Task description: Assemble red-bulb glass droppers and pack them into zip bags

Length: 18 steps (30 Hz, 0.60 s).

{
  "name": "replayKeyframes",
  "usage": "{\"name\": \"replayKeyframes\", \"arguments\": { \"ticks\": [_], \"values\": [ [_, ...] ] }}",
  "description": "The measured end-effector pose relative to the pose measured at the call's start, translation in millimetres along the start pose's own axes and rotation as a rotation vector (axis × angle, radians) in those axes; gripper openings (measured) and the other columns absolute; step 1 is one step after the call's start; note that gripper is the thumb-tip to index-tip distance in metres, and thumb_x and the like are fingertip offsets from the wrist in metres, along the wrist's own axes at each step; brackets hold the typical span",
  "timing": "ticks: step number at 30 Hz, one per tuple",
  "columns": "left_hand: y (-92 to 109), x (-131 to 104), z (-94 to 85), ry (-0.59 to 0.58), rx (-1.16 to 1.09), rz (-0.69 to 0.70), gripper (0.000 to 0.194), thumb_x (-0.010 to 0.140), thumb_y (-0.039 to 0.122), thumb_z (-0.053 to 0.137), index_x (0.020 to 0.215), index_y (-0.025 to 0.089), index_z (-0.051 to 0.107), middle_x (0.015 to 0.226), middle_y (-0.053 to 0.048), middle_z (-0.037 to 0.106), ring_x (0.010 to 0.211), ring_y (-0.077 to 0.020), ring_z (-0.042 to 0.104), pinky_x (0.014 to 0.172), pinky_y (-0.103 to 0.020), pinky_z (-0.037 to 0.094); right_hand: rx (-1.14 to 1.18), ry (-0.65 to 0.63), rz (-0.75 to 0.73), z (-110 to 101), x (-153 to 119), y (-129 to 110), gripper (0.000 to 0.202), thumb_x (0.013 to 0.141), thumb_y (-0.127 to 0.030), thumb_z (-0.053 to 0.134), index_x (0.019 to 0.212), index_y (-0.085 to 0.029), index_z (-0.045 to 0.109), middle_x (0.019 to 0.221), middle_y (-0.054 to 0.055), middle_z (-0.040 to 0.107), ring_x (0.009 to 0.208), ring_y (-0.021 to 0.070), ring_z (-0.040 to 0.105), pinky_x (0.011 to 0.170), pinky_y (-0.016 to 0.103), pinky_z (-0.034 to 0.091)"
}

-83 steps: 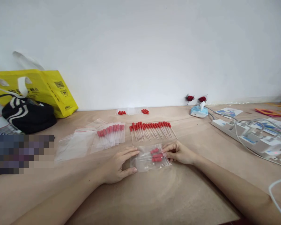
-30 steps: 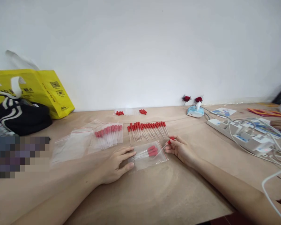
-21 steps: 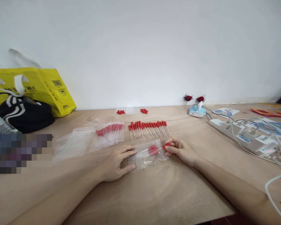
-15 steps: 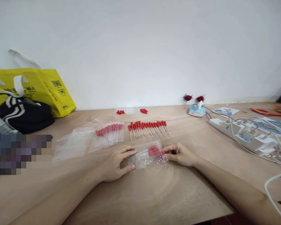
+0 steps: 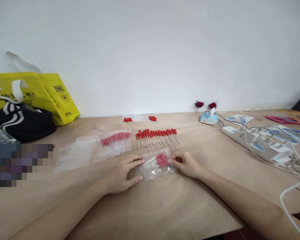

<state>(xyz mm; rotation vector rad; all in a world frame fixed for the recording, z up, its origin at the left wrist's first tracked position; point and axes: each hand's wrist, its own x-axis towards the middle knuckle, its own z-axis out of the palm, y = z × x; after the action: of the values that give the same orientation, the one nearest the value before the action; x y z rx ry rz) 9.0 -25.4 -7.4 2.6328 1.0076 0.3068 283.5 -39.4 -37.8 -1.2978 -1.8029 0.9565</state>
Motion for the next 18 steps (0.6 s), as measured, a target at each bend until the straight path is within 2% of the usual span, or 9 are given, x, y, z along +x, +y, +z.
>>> {"name": "replayKeyframes", "arguments": {
  "ticks": [2,4,6,8,9,11,13,18],
  "values": [
    [-1,0,0.2,0.003,-0.003,-0.005,0.048,0.081,0.042,0.048,0.124,0.022,0.044,0.134,-0.007,0.038,0.123,-0.0255,0.034,0.100,-0.043,0.031,0.047,-0.137,0.014,-9,3,-1,0.028,0.071,-0.040,0.056,0.063,-0.013,0.060,0.052,-0.002,0.049,0.047,0.0063,0.039,0.045,0.019,0.032],
    [-3,-1,1.0,0.007,-0.011,-0.004,0.048,0.080,0.043,0.049,0.124,0.024,0.044,0.134,-0.006,0.038,0.123,-0.0259,0.034,0.100,-0.043,0.031,0.105,-0.167,0.106,-22,12,0,0.025,0.067,-0.039,0.060,0.067,-0.014,0.062,0.051,-0.004,0.049,0.043,0.0055,0.038,0.042,0.019,0.032],
    [-5,-1,2.4,0.015,-0.027,0.013,0.047,0.081,0.042,0.049,0.124,0.025,0.044,0.135,-0.005,0.037,0.123,-0.0259,0.035,0.100,-0.044,0.031,0.111,0.005,0.255,-36,29,5,0.019,0.065,-0.034,0.063,0.066,-0.015,0.060,0.046,-0.005,0.047,0.038,0.0048,0.036,0.039,0.018,0.030],
    [-8,-1,3.6,0.023,-0.039,0.038,0.047,0.081,0.041,0.049,0.125,0.027,0.043,0.136,-0.004,0.036,0.123,-0.0259,0.034,0.100,-0.044,0.031,0.048,0.309,0.379,-50,51,11,0.013,0.064,-0.025,0.064,0.060,-0.015,0.055,0.044,-0.005,0.047,0.038,0.0048,0.038,0.039,0.018,0.031],
    [-9,-2,3.9,0.025,-0.041,0.044,0.047,0.081,0.041,0.048,0.126,0.028,0.042,0.137,-0.004,0.035,0.124,-0.0259,0.033,0.100,-0.044,0.030,0.024,0.368,0.404,-56,62,15,0.012,0.064,-0.023,0.064,0.061,-0.015,0.055,0.044,-0.005,0.047,0.038,0.0051,0.039,0.039,0.018,0.031],
    [-9,-2,3.2,0.015,-0.041,0.038,0.047,0.081,0.041,0.048,0.126,0.029,0.041,0.137,-0.003,0.034,0.124,-0.0259,0.032,0.101,-0.045,0.029,-0.006,0.426,0.447,-65,84,20,0.012,0.062,-0.021,0.065,0.060,-0.015,0.054,0.041,-0.004,0.046,0.038,0.0062,0.041,0.039,0.019,0.031],
    [-7,-3,1.1,-0.006,-0.040,0.020,0.048,0.081,0.041,0.048,0.127,0.029,0.041,0.138,-0.003,0.034,0.125,-0.0262,0.031,0.101,-0.045,0.029,-0.023,0.431,0.488,-69,101,23,0.014,0.057,-0.020,0.068,0.058,-0.015,0.055,0.036,-0.004,0.043,0.038,0.0077,0.042,0.038,0.019,0.030],
    [-2,-2,-3.6,-0.031,-0.044,0.006,0.049,0.080,0.039,0.050,0.127,0.027,0.041,0.137,-0.005,0.034,0.125,-0.0266,0.031,0.101,-0.046,0.029,-0.037,0.424,0.605,-64,122,20,0.017,0.047,-0.011,0.071,0.053,-0.013,0.055,0.029,-0.004,0.036,0.035,0.0092,0.039,0.034,0.020,0.023]
  ]
}}
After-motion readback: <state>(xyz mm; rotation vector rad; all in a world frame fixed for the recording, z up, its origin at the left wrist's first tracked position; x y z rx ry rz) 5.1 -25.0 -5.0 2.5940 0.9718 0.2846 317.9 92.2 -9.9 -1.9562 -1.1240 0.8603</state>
